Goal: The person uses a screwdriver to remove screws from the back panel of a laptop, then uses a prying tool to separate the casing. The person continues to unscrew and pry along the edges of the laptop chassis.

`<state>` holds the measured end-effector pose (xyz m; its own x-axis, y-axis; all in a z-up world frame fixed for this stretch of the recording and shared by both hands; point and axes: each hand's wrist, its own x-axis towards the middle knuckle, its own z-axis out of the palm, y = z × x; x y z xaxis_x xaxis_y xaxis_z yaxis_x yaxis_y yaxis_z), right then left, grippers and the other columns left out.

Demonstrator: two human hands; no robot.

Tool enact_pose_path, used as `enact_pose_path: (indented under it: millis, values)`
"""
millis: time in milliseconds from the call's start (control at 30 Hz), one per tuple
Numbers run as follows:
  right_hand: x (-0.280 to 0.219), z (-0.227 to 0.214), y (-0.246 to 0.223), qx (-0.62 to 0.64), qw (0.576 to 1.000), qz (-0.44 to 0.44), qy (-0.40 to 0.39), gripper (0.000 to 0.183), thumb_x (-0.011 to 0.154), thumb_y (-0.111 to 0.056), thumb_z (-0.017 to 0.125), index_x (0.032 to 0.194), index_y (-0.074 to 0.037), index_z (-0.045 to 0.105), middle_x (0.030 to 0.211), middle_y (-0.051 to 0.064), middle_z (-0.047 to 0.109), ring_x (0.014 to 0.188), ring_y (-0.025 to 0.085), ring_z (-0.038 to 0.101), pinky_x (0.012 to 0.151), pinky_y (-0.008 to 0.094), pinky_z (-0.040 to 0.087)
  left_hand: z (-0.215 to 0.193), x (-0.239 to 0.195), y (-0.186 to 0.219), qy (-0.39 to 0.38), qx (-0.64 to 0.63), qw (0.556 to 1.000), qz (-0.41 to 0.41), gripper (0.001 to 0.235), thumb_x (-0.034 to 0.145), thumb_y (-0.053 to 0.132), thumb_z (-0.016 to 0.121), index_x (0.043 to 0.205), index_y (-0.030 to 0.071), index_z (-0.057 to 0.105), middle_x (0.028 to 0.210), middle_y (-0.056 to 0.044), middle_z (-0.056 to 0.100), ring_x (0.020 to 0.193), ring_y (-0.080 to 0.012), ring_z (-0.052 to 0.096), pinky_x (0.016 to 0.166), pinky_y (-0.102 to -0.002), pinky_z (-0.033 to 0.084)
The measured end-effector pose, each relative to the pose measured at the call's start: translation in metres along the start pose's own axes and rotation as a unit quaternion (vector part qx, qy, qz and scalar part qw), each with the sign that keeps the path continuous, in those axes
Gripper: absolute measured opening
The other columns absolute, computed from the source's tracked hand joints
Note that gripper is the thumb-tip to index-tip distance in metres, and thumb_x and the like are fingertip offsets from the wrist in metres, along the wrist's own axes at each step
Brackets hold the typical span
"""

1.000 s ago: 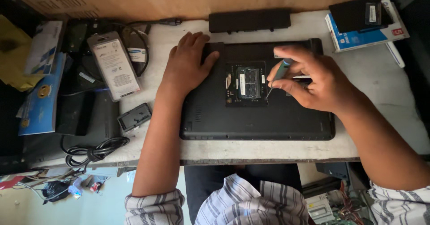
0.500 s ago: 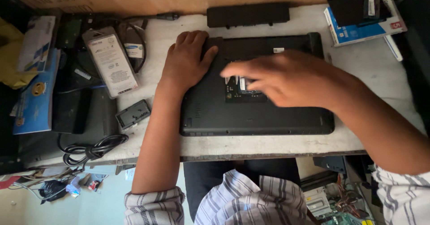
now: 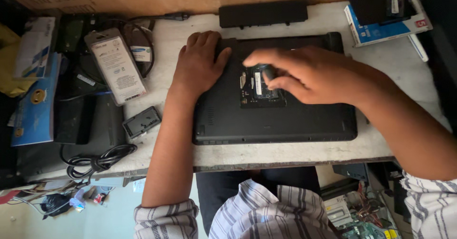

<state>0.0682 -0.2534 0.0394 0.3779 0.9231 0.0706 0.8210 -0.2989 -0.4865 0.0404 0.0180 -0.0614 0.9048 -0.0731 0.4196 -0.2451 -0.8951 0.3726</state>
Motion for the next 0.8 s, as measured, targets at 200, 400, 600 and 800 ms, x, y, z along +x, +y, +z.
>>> enact_pose_path:
  millis: [200,400,600,800]
  values:
    - [-0.012,0.007,0.009,0.028,0.996,-0.061,0.058,0.070,0.090,-0.009,0.073,0.148,-0.013,0.035,0.082,0.007,0.075,0.068,0.020,0.074,0.054,0.032,0.054,-0.008,0.001,0.011,-0.029,0.011,0.999,-0.014,0.057,0.095,0.049,0.067,0.136,0.010,0.062,0.137,-0.012,0.062,0.131,-0.0385,0.050,0.098,-0.058,0.043]
    - [-0.007,0.008,0.003,0.002,1.000,-0.016,0.007,0.064,0.092,-0.005,0.070,0.145,-0.020,0.038,0.080,0.006,0.075,0.065,0.019,0.075,0.050,0.034,0.054,-0.015,0.005,0.022,-0.081,0.037,0.995,-0.035,0.073,0.082,0.063,0.073,0.137,0.017,0.062,0.138,-0.008,0.062,0.132,-0.0353,0.048,0.098,-0.063,0.040]
    - [0.005,0.001,-0.007,-0.017,0.999,-0.027,-0.034,0.072,0.088,-0.001,0.069,0.147,-0.023,0.033,0.095,0.010,0.076,0.061,0.023,0.075,0.046,0.034,0.056,-0.013,0.006,0.018,-0.079,0.041,0.995,-0.039,0.070,0.080,0.059,0.074,0.136,0.019,0.063,0.140,-0.004,0.062,0.133,-0.0321,0.050,0.097,-0.063,0.042]
    - [0.025,0.006,-0.021,-0.059,0.995,-0.049,-0.060,0.083,0.081,0.006,0.069,0.149,-0.025,0.033,0.076,0.009,0.071,0.061,0.021,0.074,0.040,0.033,0.052,-0.014,0.004,0.017,-0.067,0.029,0.997,-0.027,0.066,0.085,0.058,0.075,0.136,0.019,0.062,0.140,-0.005,0.062,0.133,-0.0337,0.049,0.096,-0.062,0.042]
